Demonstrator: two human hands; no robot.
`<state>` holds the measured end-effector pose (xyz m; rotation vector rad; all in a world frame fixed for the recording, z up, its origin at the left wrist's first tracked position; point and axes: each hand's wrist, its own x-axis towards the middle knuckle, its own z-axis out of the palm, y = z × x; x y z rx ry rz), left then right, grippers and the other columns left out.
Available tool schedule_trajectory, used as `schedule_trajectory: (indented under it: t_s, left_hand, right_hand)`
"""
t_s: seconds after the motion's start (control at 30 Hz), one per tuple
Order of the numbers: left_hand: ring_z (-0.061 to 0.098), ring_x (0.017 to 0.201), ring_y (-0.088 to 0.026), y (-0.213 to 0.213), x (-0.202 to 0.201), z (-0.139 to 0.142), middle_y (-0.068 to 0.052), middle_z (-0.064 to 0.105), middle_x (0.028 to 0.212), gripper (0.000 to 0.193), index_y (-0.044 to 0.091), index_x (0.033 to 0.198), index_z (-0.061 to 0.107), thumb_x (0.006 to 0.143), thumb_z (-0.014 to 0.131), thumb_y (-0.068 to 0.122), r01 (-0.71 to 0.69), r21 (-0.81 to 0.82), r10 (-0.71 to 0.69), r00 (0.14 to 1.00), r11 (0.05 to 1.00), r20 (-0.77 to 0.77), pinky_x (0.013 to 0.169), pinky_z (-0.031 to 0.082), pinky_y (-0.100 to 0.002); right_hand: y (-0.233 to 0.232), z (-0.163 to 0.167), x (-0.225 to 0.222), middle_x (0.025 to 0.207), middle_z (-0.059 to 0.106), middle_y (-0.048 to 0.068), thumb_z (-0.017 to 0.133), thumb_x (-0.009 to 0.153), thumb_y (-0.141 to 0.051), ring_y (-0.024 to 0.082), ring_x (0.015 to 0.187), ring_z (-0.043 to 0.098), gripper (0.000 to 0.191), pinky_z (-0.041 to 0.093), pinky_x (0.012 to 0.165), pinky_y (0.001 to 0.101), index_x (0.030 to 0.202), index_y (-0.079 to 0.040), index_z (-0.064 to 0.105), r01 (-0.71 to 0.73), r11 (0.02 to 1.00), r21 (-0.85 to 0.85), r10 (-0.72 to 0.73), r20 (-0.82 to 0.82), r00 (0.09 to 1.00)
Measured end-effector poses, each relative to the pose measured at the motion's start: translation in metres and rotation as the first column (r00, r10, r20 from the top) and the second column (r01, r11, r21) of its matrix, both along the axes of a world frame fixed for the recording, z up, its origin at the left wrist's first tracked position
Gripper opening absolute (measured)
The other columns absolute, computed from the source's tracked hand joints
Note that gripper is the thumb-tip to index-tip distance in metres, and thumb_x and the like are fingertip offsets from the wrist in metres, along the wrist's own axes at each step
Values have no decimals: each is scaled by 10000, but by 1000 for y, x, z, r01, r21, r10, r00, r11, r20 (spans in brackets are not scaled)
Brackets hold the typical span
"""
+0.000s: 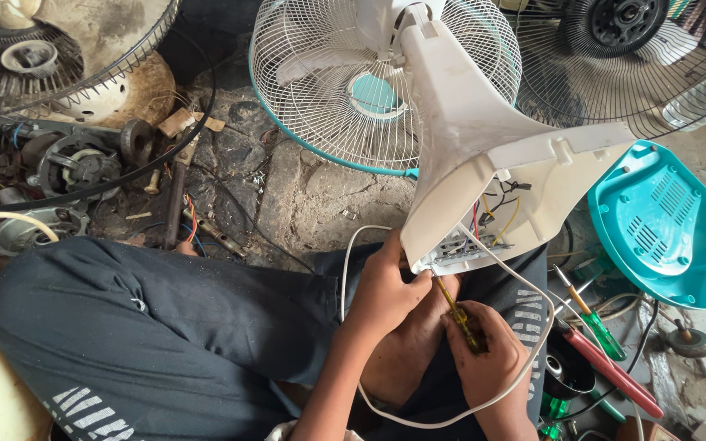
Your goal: The person sits on the floor holding a pedestal fan head housing on their lap and repairs its internal wiring and switch assembly. They use a screwdriver to loosen and tighten screws inside the housing, reposition wires, and at one point reach to a power strip on the floor, working on the fan's control components.
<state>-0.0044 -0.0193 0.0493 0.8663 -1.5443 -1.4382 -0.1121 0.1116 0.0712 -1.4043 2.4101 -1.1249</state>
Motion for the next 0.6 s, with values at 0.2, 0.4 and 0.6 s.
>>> schedule_trajectory:
  t_s: [0.2, 0.4, 0.6]
  left_hand:
    - [768, 1025, -302, 0, 0, 2, -183, 759, 1042, 427, 9, 1211, 570, 814, 723, 44, -3, 0, 3, 1000, 1000, 6, 862, 592, -380]
    - [770, 1024, -312, 0, -1, 1, -186, 763, 1034, 417, 7, 1202, 575, 814, 724, 45, -12, -15, 12, 1000, 1000, 9, 862, 593, -385]
    - [764, 1030, -324, 0, 0, 1, -195, 761, 1035, 415, 3, 1195, 575, 811, 727, 46, -14, -38, 15, 1000, 999, 13, 860, 593, -391]
  right_hand:
    - [1, -1, -1, 879, 746, 110, 814, 801, -113, 159, 736, 750, 293, 572, 660, 275, 1058, -7, 720, -12, 999, -35, 12, -7, 1000]
    - [1, 0, -1, 875, 745, 112, 811, 800, -106, 165, 734, 752, 291, 571, 657, 282, 1060, -12, 723, -5, 1000, -14, 5, 4, 1000]
    - [-1, 5, 2, 879, 742, 120, 799, 810, -120, 182, 746, 752, 285, 569, 667, 292, 1060, -12, 713, -19, 1000, -14, 19, -17, 1000]
